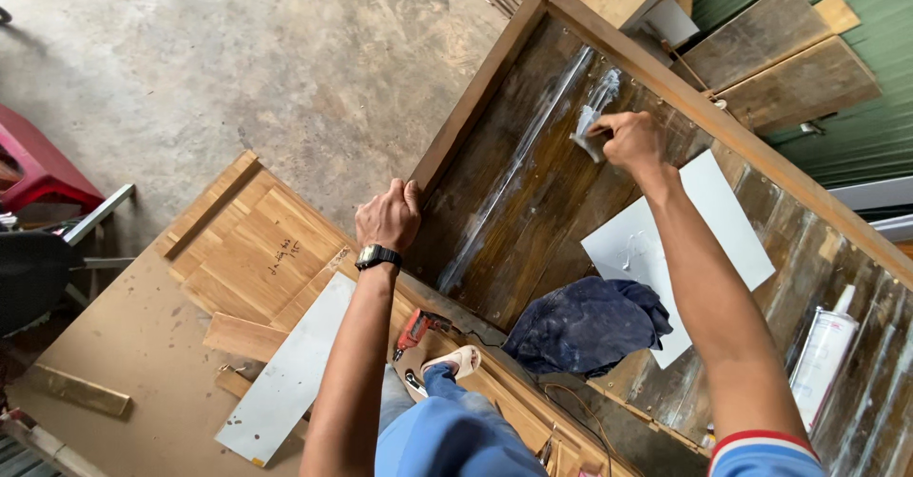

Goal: The person applies white adhesive to a wooden frame using a caulking gun and a putty knife. They spread the glue along the frame's edges and joints, then wipe excess glue with a cloth.

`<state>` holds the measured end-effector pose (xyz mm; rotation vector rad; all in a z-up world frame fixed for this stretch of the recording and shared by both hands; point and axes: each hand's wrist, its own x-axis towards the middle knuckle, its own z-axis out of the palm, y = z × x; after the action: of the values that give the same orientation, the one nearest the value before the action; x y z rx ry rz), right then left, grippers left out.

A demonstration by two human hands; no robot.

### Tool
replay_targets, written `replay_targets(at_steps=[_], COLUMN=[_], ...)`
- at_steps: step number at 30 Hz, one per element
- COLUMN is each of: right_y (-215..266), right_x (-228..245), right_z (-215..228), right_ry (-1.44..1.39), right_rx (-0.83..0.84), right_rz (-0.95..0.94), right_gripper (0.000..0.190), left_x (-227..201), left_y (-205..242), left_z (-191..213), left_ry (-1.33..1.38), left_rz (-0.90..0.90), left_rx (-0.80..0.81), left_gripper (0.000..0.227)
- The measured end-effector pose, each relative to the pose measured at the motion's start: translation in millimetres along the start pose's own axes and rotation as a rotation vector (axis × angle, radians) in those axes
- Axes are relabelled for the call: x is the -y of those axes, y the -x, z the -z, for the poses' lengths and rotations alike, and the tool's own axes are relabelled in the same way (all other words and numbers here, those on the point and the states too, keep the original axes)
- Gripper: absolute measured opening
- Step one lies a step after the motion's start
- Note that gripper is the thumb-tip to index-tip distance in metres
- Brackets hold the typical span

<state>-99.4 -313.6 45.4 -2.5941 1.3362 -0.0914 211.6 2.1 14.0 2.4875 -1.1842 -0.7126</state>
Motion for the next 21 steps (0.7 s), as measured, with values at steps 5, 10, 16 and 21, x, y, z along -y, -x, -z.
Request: replay_targets(at_steps=[5,10,16,21], right_y=[7.4,-5.2,5.9,11.0], right_x=[20.5,6.8,36.6,30.6], right_z=[19.2,-19.8,-11.1,-29.4], right_ry=[-0.013,-0.011,-0.021,0.132], right_rx=[-0.106,-0.091,-0.119,-0.057], right_rz=[-0.099,-0.149,-0.097,-0.192], right_gripper=[0.044,0.042,0.036,0.038], left_x=[-1.2,-4.5,-4.8,-1.2], left_y=[1.3,6.2,5.0,2.3], left_z=[-1.3,6.2,10.7,7.1], left_ry=[-0.012,0.005,0.004,0.024], left_rz=[-0.037,-0.062,-0.050,-0.061], left_rx=[-0.041,-0.050,-0.021,-0.016], left_gripper=[0.051,0.052,0.048,0.049])
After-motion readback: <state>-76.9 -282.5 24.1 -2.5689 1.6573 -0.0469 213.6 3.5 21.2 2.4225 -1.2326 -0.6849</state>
